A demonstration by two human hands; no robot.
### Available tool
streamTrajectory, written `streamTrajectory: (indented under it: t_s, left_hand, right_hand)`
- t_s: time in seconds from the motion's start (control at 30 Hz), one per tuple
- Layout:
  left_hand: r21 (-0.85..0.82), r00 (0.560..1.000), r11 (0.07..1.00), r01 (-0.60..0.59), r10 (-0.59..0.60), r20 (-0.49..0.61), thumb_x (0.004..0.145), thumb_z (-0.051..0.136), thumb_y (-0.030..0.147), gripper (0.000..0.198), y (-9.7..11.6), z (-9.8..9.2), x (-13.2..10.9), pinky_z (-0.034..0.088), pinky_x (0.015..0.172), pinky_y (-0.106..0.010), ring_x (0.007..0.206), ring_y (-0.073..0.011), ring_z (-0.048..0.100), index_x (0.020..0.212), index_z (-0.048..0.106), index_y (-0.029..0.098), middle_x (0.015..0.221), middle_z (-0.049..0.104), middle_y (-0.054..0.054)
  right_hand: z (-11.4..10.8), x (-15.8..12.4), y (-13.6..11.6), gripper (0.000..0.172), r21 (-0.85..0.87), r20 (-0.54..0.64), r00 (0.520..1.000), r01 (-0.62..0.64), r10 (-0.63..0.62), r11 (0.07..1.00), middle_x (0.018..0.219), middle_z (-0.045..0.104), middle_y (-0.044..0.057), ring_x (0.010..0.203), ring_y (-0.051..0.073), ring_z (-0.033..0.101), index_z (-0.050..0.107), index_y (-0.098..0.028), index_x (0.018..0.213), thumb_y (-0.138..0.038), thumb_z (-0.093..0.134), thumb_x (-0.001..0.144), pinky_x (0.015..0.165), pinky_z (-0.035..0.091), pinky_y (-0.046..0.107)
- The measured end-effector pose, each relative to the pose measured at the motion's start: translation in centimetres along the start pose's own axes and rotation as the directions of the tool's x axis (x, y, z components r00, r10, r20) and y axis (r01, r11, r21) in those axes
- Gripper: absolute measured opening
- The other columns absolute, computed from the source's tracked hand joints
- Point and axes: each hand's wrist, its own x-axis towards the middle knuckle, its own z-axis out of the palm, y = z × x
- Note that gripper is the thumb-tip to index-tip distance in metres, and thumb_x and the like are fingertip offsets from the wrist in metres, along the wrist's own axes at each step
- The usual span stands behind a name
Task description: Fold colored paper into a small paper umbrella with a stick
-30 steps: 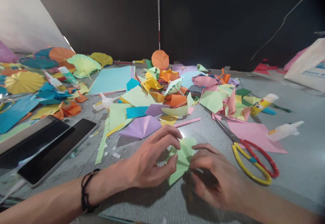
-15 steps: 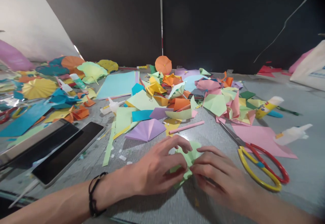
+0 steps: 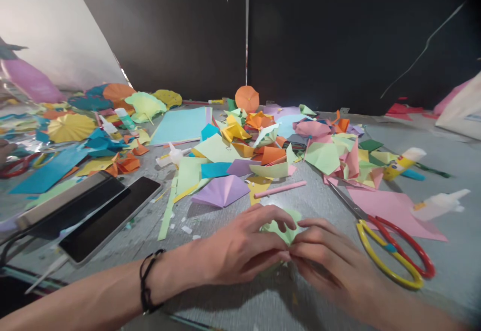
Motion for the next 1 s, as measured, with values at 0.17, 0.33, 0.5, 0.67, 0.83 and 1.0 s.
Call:
streamTrajectory:
  t_s: [0.17,0.33,0.5,0.67,0.83,1.0]
  left_hand:
    - [0.018,0.999,0.999,-0.033,0.033,0.016,0.105,0.061,0.028,0.019,-0.1,0.2,0.1,0.057,0.104,-0.038,0.119,-0.0237,0.068,0.097,0.070,0.014,0.127,0.066,-0.017]
    - [0.014,0.999,0.999,-0.036,0.037,-0.021,0.105,0.059,0.023,0.016,-0.1,0.2,0.0,0.057,0.105,-0.037,0.119,-0.0240,0.068,0.101,0.070,0.013,0.127,0.066,-0.018]
    - [0.040,0.999,0.998,-0.047,0.047,-0.002,0.105,0.059,0.022,0.014,0.0,0.2,0.0,0.056,0.106,-0.037,0.119,-0.0244,0.067,0.099,0.068,0.013,0.127,0.066,-0.018]
    - [0.029,0.998,0.998,-0.057,0.056,0.022,0.105,0.057,0.018,0.010,0.2,0.2,0.1,0.057,0.106,-0.038,0.120,-0.0235,0.066,0.103,0.066,0.015,0.128,0.066,-0.017]
    - [-0.008,0.999,1.000,0.008,-0.008,-0.031,0.103,0.055,0.016,0.012,0.2,-0.2,0.3,0.059,0.100,-0.039,0.113,-0.0237,0.068,0.105,0.067,0.014,0.123,0.067,-0.018]
    - [0.002,1.000,1.000,-0.025,0.025,-0.017,0.098,0.059,0.013,0.009,0.1,-0.1,0.2,0.058,0.099,-0.037,0.113,-0.0242,0.069,0.101,0.067,0.014,0.124,0.067,-0.017]
  right_hand:
    - [-0.4,0.0,0.0,0.017,0.002,0.065,0.997,0.044,-0.044,0.999,0.093,0.074,0.003,0.090,0.017,0.074,0.064,-0.019,0.112,-0.008,0.054,0.102,0.102,0.062,0.036]
    - [-0.3,-0.3,0.2,0.017,-0.018,0.071,0.996,0.053,-0.052,0.998,0.098,0.075,0.005,0.100,0.018,0.072,0.064,-0.016,0.114,-0.007,0.055,0.103,0.106,0.058,0.036]
    - [0.0,-0.3,0.2,0.016,0.008,0.072,0.996,0.043,-0.043,0.999,0.093,0.073,0.005,0.100,0.019,0.072,0.063,-0.017,0.110,-0.006,0.058,0.100,0.098,0.062,0.035]
    - [0.1,0.0,0.0,0.021,-0.001,0.080,0.996,0.038,-0.038,0.999,0.086,0.070,0.002,0.088,0.018,0.072,0.059,-0.019,0.104,-0.002,0.058,0.093,0.093,0.064,0.034]
    - [0.4,-0.1,-0.3,0.024,0.034,0.107,0.994,0.010,-0.013,0.999,0.084,0.069,0.001,0.087,0.019,0.071,0.057,-0.019,0.103,0.000,0.055,0.089,0.094,0.064,0.038]
    - [0.6,-0.5,0.0,0.026,0.020,0.075,0.997,-0.014,0.013,1.000,0.093,0.072,0.005,0.092,0.020,0.073,0.058,-0.017,0.115,-0.001,0.056,0.095,0.087,0.064,0.037]
